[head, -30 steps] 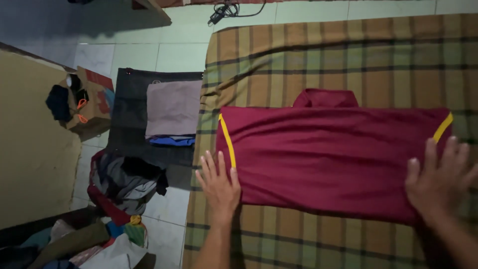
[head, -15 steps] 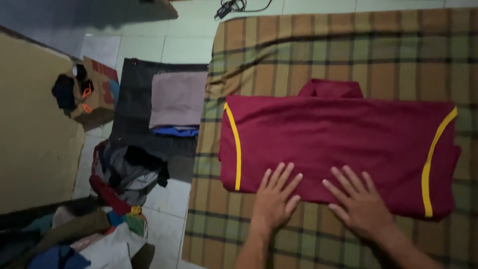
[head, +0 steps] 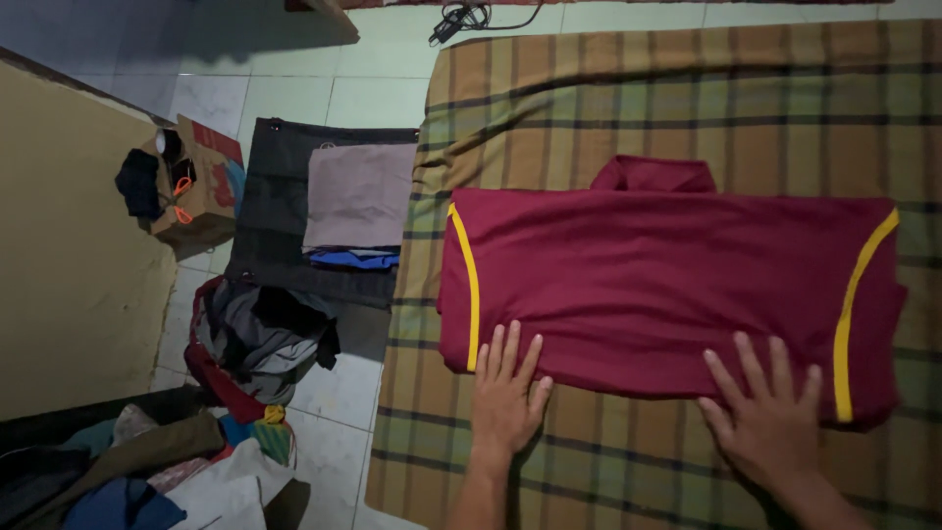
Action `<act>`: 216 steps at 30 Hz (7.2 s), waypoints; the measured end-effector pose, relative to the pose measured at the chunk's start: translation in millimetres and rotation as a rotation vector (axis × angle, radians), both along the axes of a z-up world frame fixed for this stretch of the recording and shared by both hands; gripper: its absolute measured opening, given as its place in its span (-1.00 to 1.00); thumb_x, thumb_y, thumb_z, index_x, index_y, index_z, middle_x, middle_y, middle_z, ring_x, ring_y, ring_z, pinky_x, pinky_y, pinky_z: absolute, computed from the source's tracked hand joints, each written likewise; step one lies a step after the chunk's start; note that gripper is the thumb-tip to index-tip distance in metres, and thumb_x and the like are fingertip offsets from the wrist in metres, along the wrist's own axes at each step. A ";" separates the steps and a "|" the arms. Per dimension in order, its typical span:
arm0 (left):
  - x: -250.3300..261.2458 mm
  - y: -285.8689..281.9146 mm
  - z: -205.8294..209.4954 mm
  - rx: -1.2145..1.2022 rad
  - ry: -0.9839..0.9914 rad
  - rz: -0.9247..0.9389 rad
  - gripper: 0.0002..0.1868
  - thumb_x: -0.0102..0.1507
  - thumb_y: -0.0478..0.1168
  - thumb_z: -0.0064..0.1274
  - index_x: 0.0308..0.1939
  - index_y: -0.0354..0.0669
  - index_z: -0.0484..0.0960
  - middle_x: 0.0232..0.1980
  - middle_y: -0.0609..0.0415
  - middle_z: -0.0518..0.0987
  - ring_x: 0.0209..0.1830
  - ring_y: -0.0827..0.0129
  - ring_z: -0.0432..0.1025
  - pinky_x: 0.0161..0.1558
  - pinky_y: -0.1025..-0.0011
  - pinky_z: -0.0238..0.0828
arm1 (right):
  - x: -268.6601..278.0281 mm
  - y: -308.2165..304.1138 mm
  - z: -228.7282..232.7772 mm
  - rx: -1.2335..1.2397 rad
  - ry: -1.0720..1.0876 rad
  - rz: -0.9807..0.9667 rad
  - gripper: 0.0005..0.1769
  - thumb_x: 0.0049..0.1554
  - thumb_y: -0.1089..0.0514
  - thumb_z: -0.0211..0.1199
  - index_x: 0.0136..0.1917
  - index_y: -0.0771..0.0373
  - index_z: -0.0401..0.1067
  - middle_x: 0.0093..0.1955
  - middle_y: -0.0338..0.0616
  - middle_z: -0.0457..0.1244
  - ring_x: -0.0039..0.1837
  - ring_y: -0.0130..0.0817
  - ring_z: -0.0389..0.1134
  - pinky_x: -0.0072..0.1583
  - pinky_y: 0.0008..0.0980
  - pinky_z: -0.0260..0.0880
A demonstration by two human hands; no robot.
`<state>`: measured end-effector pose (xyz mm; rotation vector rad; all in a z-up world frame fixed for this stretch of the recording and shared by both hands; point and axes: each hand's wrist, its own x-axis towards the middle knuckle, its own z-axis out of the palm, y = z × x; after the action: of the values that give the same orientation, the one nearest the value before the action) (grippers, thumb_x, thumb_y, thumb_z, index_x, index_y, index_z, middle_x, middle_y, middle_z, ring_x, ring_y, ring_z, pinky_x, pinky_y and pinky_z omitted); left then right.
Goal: Folding a purple shirt and a maroon shirt on a mattress.
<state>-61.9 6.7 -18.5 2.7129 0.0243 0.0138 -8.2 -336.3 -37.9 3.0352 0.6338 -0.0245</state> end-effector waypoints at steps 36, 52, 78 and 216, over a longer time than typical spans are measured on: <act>17.9 87.4 -49.2 -0.764 -0.016 0.660 -0.77 0.37 -0.16 0.04 -0.05 -0.28 0.55 -0.17 -0.04 0.71 -0.17 0.35 0.59 -0.11 0.37 0.50 | -0.1 -143.5 -73.6 0.762 0.273 -0.860 -0.31 0.24 -0.08 0.41 0.38 0.49 0.35 0.21 0.27 0.35 0.20 0.02 0.39 0.23 -0.05 0.40; 22.8 84.7 4.3 -0.062 0.260 0.826 -0.68 0.28 0.07 0.11 -0.06 -0.01 0.67 0.00 0.04 0.67 0.12 0.07 0.48 0.26 0.06 0.29 | -24.4 -188.3 -74.4 0.287 0.422 -0.922 -0.38 0.14 -0.28 0.46 -0.05 0.38 0.49 -0.21 0.11 0.29 -0.22 -0.03 0.44 -0.11 -0.08 0.48; 74.3 -116.6 99.3 -0.497 0.880 0.919 0.19 0.28 -0.13 0.08 0.70 0.01 -0.53 -0.07 -0.16 0.63 0.00 0.00 0.56 0.13 0.13 0.47 | 212.1 114.0 22.9 -0.063 0.270 0.073 0.21 -0.08 -0.45 0.35 0.68 -0.17 -0.10 0.59 0.03 0.00 0.59 0.03 0.00 0.39 0.11 0.21; -8.4 -33.4 -1.5 -0.566 0.397 0.425 -0.38 0.15 -0.19 0.11 0.33 0.01 0.47 0.28 -0.11 0.52 0.30 0.00 0.42 0.29 0.19 0.38 | 24.7 -72.3 18.6 0.377 0.664 -0.557 -0.14 0.12 -0.07 0.34 0.61 0.03 0.13 0.46 0.04 0.19 0.38 0.02 0.29 0.35 -0.03 0.36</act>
<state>-70.3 -26.7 -19.9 2.0617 0.6212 -0.3502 16.5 -408.6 -19.3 3.4272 -0.2682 -1.0657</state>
